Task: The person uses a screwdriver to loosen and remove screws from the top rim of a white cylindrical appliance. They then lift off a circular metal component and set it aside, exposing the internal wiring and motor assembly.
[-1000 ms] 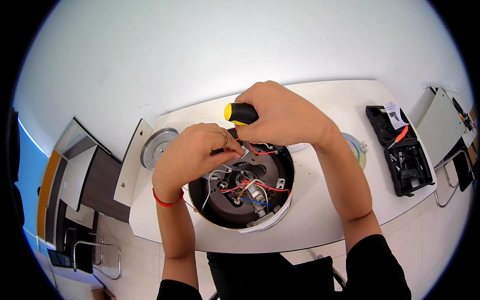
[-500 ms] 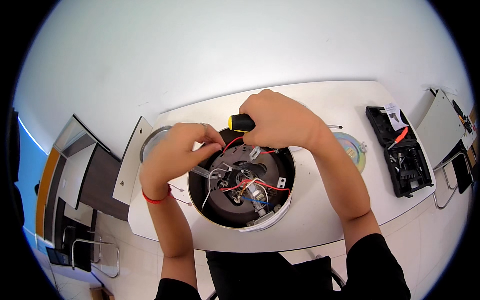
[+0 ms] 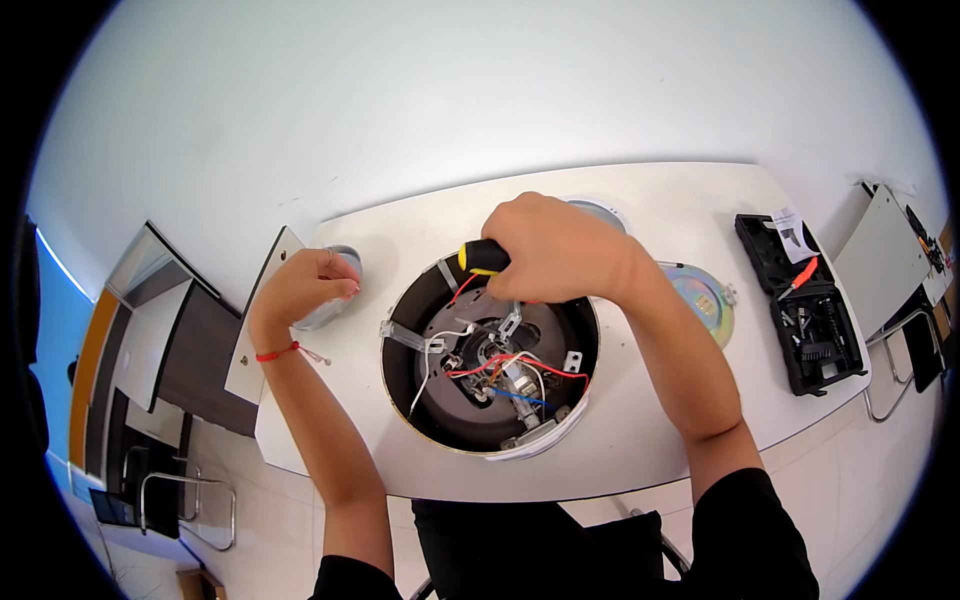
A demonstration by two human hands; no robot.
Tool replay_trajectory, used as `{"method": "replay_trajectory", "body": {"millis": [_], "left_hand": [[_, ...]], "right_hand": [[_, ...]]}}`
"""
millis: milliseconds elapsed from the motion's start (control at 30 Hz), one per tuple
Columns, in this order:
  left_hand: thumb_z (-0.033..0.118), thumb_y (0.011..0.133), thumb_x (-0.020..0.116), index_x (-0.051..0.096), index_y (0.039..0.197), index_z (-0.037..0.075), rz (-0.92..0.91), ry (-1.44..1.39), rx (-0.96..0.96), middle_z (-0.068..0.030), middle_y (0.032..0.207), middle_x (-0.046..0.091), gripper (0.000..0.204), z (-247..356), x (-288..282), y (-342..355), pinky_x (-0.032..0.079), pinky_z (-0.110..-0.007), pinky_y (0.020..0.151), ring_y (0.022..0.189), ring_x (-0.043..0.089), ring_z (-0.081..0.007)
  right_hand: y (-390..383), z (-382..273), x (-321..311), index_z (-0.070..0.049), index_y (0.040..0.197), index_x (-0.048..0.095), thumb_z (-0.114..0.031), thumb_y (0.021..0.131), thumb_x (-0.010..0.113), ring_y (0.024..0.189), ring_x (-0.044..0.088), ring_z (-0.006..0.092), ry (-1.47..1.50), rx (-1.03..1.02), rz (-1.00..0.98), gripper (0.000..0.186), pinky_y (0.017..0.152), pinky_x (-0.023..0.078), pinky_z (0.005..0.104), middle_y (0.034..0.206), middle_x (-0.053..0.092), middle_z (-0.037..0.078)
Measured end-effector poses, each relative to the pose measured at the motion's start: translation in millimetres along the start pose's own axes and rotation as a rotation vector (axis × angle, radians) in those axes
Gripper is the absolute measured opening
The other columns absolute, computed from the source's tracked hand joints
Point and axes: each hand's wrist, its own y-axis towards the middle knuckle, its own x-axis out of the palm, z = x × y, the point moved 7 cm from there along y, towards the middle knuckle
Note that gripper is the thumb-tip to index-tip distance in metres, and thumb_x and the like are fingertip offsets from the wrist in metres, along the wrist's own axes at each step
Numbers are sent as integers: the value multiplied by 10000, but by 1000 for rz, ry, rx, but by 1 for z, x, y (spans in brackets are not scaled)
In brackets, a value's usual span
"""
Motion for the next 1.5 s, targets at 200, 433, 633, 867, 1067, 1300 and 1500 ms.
{"method": "replay_trajectory", "body": {"millis": [200, 433, 633, 867, 1067, 1300, 1500], "left_hand": [[152, 779, 781, 778, 971, 10, -178, 25, -133, -74, 864, 756, 239, -35, 23, 29, 508, -283, 691, 778, 666, -131], [158, 805, 791, 788, 973, 22, -267, 123, -177, -66, 891, 772, 216, -40, 43, 37, 543, -289, 729, 831, 722, -135], [174, 777, 791, 805, 978, 34, -314, 165, -205, -68, 898, 789, 245, -53, 61, 48, 564, -295, 732, 835, 736, -143], [150, 774, 801, 821, 983, 48, -378, 170, -235, -65, 906, 797, 234, -69, 76, 57, 569, -307, 749, 857, 746, -144], [168, 759, 830, 839, 972, 85, -411, 239, -273, -52, 909, 800, 229, -62, 82, 56, 553, -320, 734, 839, 733, -147], [173, 731, 867, 849, 933, 120, -398, 307, -318, -32, 875, 790, 210, -74, 86, 57, 533, -314, 695, 834, 718, -137], [174, 709, 885, 846, 953, 118, -411, 287, -311, -19, 882, 784, 253, -70, 87, 55, 526, -319, 698, 832, 713, -137]], "right_hand": [[4, 16, -4, 74, 714, 642, -162, 689, 687, 592, 607, 382, -35, 82, 53, 242, 607, 500, 437, 637, 605, 246], [-2, 5, -9, 70, 718, 641, -146, 686, 688, 597, 607, 393, -46, 58, 104, 224, 607, 499, 443, 651, 615, 252], [-2, 5, -8, 72, 720, 629, -137, 688, 690, 605, 619, 394, -58, 30, 78, 220, 607, 499, 445, 657, 621, 251], [-5, -5, -8, 73, 758, 654, -130, 705, 694, 736, 667, 425, -106, 73, 70, 213, 699, 541, 480, 718, 648, 268], [-6, -3, -6, 77, 778, 678, -132, 716, 695, 796, 687, 429, -147, 74, 100, 218, 750, 561, 487, 745, 662, 276], [-6, -7, -9, 74, 798, 693, -146, 724, 710, 817, 686, 431, -83, 79, -29, 232, 759, 559, 488, 760, 667, 273], [-5, -2, -7, 67, 833, 700, -146, 745, 708, 848, 689, 429, -142, 73, 63, 231, 770, 564, 486, 793, 681, 266]]}}
